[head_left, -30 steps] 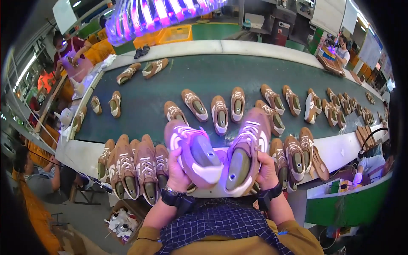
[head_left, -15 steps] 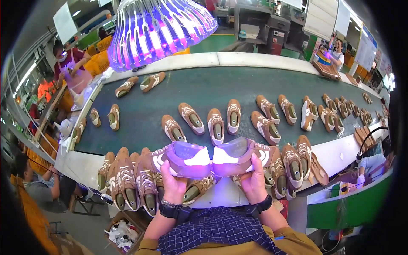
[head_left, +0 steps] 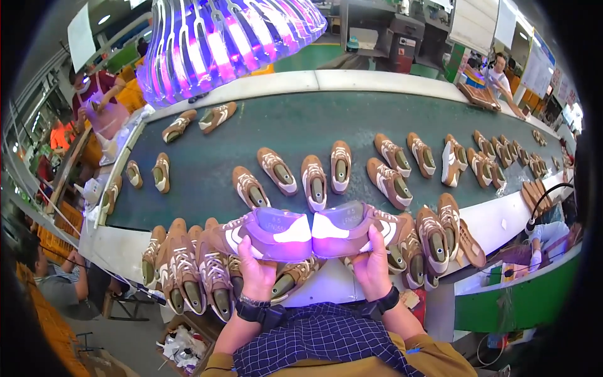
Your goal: Inspecting and sorting shoes on a conveyor belt, applying markings with a pen.
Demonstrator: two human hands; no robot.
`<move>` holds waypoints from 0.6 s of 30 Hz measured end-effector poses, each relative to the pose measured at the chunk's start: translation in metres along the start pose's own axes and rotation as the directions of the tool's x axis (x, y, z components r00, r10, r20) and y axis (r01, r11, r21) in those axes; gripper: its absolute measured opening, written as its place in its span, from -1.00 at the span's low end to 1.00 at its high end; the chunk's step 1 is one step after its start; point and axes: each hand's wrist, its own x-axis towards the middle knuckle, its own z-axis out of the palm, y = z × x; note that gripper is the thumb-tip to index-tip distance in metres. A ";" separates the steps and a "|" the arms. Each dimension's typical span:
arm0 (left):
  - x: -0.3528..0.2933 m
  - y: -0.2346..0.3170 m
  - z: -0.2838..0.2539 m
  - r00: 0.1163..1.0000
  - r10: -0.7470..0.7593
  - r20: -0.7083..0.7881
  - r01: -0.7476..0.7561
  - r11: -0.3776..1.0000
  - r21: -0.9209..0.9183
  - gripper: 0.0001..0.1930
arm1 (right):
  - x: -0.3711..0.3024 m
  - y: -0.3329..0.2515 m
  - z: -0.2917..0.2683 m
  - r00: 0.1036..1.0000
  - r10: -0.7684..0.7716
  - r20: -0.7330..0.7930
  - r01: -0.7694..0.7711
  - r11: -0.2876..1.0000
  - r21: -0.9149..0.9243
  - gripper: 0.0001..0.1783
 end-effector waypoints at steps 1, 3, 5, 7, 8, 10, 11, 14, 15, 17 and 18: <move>0.000 0.000 0.000 1.000 0.009 0.018 -0.009 1.000 0.008 -0.49 | 0.000 0.001 0.000 1.000 0.000 -0.010 0.000 1.000 -0.002 -0.45; 0.001 0.000 -0.001 1.000 -0.003 0.015 0.003 1.000 0.010 -0.50 | 0.001 0.001 -0.001 1.000 0.010 0.001 -0.010 1.000 0.004 -0.47; 0.001 0.000 -0.002 1.000 -0.008 0.020 0.008 1.000 0.008 -0.50 | 0.002 0.002 -0.003 1.000 0.016 0.001 -0.016 1.000 0.010 -0.48; 0.002 -0.001 -0.003 1.000 -0.006 -0.028 0.007 1.000 0.006 -0.51 | 0.002 0.004 -0.004 1.000 0.013 0.003 -0.013 1.000 0.017 -0.49; 0.002 -0.001 -0.003 1.000 -0.007 -0.018 0.007 1.000 0.004 -0.51 | 0.002 0.005 -0.004 1.000 0.007 0.000 -0.007 1.000 0.027 -0.50; 0.003 -0.003 -0.003 1.000 0.014 0.009 -0.014 1.000 -0.002 -0.52 | 0.002 0.007 -0.004 1.000 -0.003 0.000 0.003 0.999 0.037 -0.51; 0.003 -0.003 -0.003 1.000 0.016 0.014 -0.016 1.000 -0.003 -0.52 | 0.002 0.007 -0.004 1.000 -0.016 -0.005 0.016 0.999 0.045 -0.52; 0.002 -0.004 -0.003 1.000 0.014 0.005 -0.015 1.000 0.008 -0.52 | 0.002 0.008 -0.005 0.999 -0.051 -0.005 0.051 0.997 0.050 -0.53; 0.002 -0.003 -0.003 1.000 0.005 -0.006 -0.005 1.000 0.029 -0.52 | 0.002 0.007 -0.005 0.997 -0.080 0.015 0.079 0.996 0.051 -0.53; 0.000 -0.002 -0.003 1.000 0.002 -0.009 -0.001 0.999 0.049 -0.52 | 0.000 0.007 -0.007 0.998 -0.060 0.009 0.060 0.997 0.050 -0.53; 0.000 -0.002 -0.002 1.000 0.009 -0.010 -0.008 0.998 0.066 -0.52 | 0.000 0.007 -0.008 0.999 -0.047 0.011 0.046 0.998 0.052 -0.53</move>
